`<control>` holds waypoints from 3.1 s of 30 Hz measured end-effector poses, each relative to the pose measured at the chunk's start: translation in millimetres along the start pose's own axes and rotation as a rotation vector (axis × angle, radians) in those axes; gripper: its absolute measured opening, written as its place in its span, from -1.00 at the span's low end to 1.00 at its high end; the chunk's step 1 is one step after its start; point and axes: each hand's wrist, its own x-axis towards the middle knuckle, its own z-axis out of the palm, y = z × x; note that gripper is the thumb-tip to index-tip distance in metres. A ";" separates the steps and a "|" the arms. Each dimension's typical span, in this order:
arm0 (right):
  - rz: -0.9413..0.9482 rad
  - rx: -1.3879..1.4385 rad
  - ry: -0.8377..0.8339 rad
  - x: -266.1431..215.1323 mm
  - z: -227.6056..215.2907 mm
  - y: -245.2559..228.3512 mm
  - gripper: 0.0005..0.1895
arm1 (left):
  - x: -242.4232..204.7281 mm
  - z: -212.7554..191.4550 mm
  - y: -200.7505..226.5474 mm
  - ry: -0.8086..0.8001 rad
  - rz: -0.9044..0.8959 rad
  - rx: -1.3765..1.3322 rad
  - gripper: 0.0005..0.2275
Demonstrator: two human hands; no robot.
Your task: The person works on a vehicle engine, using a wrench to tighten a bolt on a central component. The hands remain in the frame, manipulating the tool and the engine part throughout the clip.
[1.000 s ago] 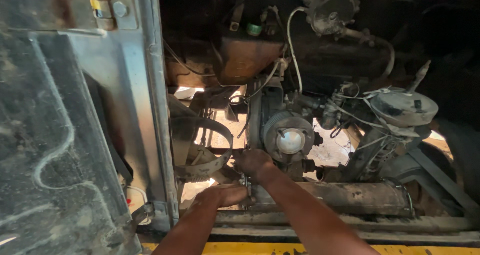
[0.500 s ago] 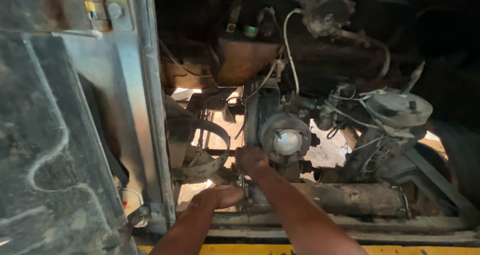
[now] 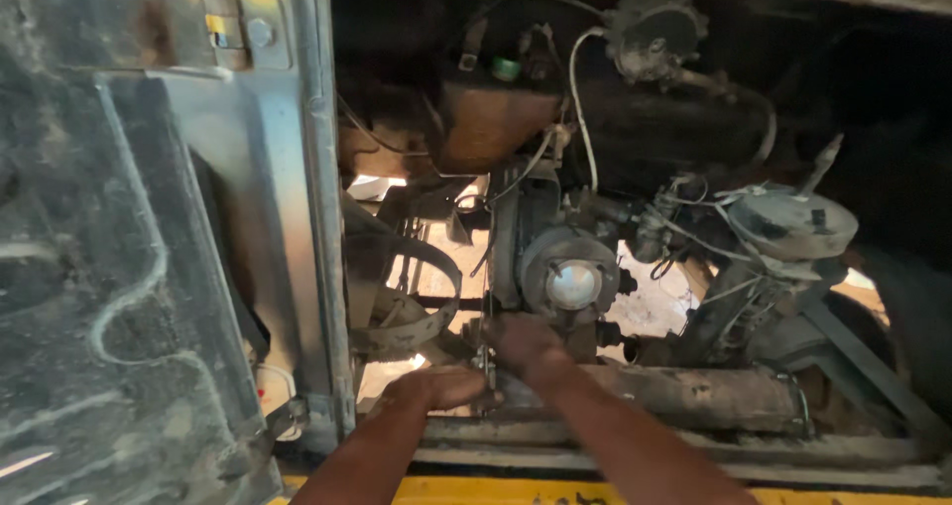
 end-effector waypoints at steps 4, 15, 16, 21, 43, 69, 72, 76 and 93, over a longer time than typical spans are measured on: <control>-0.092 0.036 0.026 -63.0 -14.1 24.9 -0.66 | 12.9 14.2 -5.4 0.010 0.028 -0.037 -0.41; -0.189 -0.019 0.170 -83.0 -34.8 26.0 -0.67 | -19.3 -1.9 48.1 0.514 0.133 -0.024 -0.38; -0.256 -0.020 0.258 -87.9 -34.1 25.4 -0.70 | -18.2 0.3 49.0 0.493 0.144 -0.055 -0.43; 0.127 0.407 0.057 -85.2 -33.1 22.3 -0.62 | 25.7 0.1 34.3 0.345 0.184 -0.479 -0.63; 0.243 0.059 0.574 -197.7 14.4 175.1 -0.78 | 59.4 -19.9 86.0 0.517 0.101 -0.255 -0.77; 0.510 0.138 0.194 -189.9 -12.5 159.6 -0.67 | 130.4 -7.2 69.9 0.531 0.048 0.472 -0.70; 0.535 0.100 0.186 -190.2 -8.1 158.7 -0.68 | 127.3 -3.5 63.7 0.565 0.094 0.438 -0.72; 0.507 0.097 0.250 -191.3 -6.2 157.6 -0.71 | 126.3 -2.6 65.1 0.594 0.141 0.380 -0.71; 0.430 0.060 0.292 -194.3 35.7 181.6 -0.46 | 86.9 24.5 120.7 0.548 -0.117 0.322 -0.74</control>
